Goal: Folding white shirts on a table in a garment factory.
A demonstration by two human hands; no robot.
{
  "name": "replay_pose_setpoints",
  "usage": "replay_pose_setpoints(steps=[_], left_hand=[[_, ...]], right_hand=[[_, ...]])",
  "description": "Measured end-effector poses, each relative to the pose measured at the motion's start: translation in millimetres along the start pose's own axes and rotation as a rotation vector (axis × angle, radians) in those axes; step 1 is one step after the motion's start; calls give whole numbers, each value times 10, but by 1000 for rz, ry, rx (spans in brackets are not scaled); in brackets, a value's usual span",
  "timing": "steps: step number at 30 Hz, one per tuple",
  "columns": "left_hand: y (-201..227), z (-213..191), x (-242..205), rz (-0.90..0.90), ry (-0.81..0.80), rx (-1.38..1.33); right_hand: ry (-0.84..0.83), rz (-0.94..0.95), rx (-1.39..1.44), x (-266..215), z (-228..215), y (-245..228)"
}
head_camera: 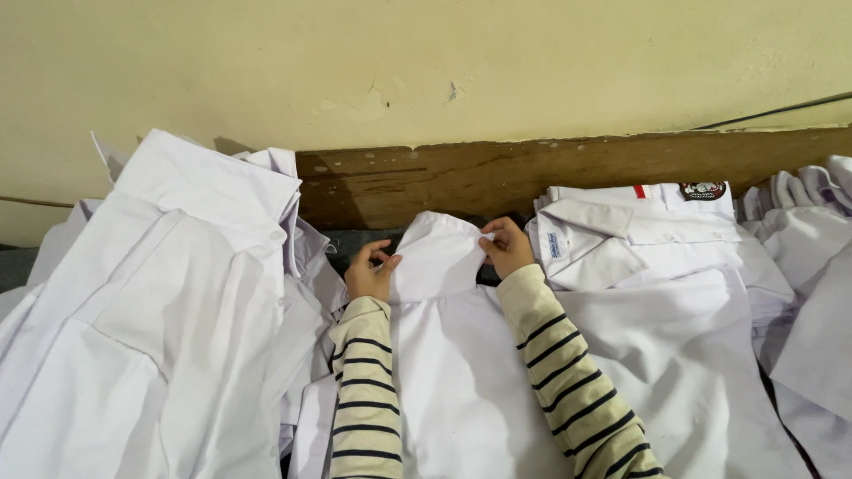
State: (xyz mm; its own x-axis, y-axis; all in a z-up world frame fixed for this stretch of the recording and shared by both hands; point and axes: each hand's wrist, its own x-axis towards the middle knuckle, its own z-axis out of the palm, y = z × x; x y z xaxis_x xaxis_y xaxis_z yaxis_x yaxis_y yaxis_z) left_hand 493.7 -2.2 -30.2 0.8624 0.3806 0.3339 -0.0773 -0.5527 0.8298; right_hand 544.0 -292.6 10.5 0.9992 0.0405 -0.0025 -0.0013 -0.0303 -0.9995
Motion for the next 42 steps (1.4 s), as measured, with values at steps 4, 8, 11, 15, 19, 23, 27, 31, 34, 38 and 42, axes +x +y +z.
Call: replay_pose_setpoints(steps=[4,8,11,15,19,23,27,31,34,38,42], left_hand=[[-228,96,32,131,85,30],[-287,168,-10,-51,-45,478],[71,12,-101,-44,-126,535],[140,-54,-73,-53,-229,424],[268,-83,-103,-70,-235,442],[241,-96,-37,-129,-64,79],[314,-167,-58,-270,-254,374],[122,-72,-36,-179,-238,386],[117,-63,-24,15,7,73],[-120,68,-5,76,36,12],[166,-39,-19,205,98,41]], right_hand=[[57,0,-37,172,18,410],[109,70,-341,317,-6,691],[95,-31,-226,325,-5,736],[42,-227,8,172,78,501],[7,-262,77,217,90,590],[-72,-273,276,276,93,618],[-60,-256,141,248,82,639],[42,-198,-27,277,36,712],[128,-207,-109,161,52,495],[128,-180,-142,134,99,479],[153,-173,-161,-35,140,181]])
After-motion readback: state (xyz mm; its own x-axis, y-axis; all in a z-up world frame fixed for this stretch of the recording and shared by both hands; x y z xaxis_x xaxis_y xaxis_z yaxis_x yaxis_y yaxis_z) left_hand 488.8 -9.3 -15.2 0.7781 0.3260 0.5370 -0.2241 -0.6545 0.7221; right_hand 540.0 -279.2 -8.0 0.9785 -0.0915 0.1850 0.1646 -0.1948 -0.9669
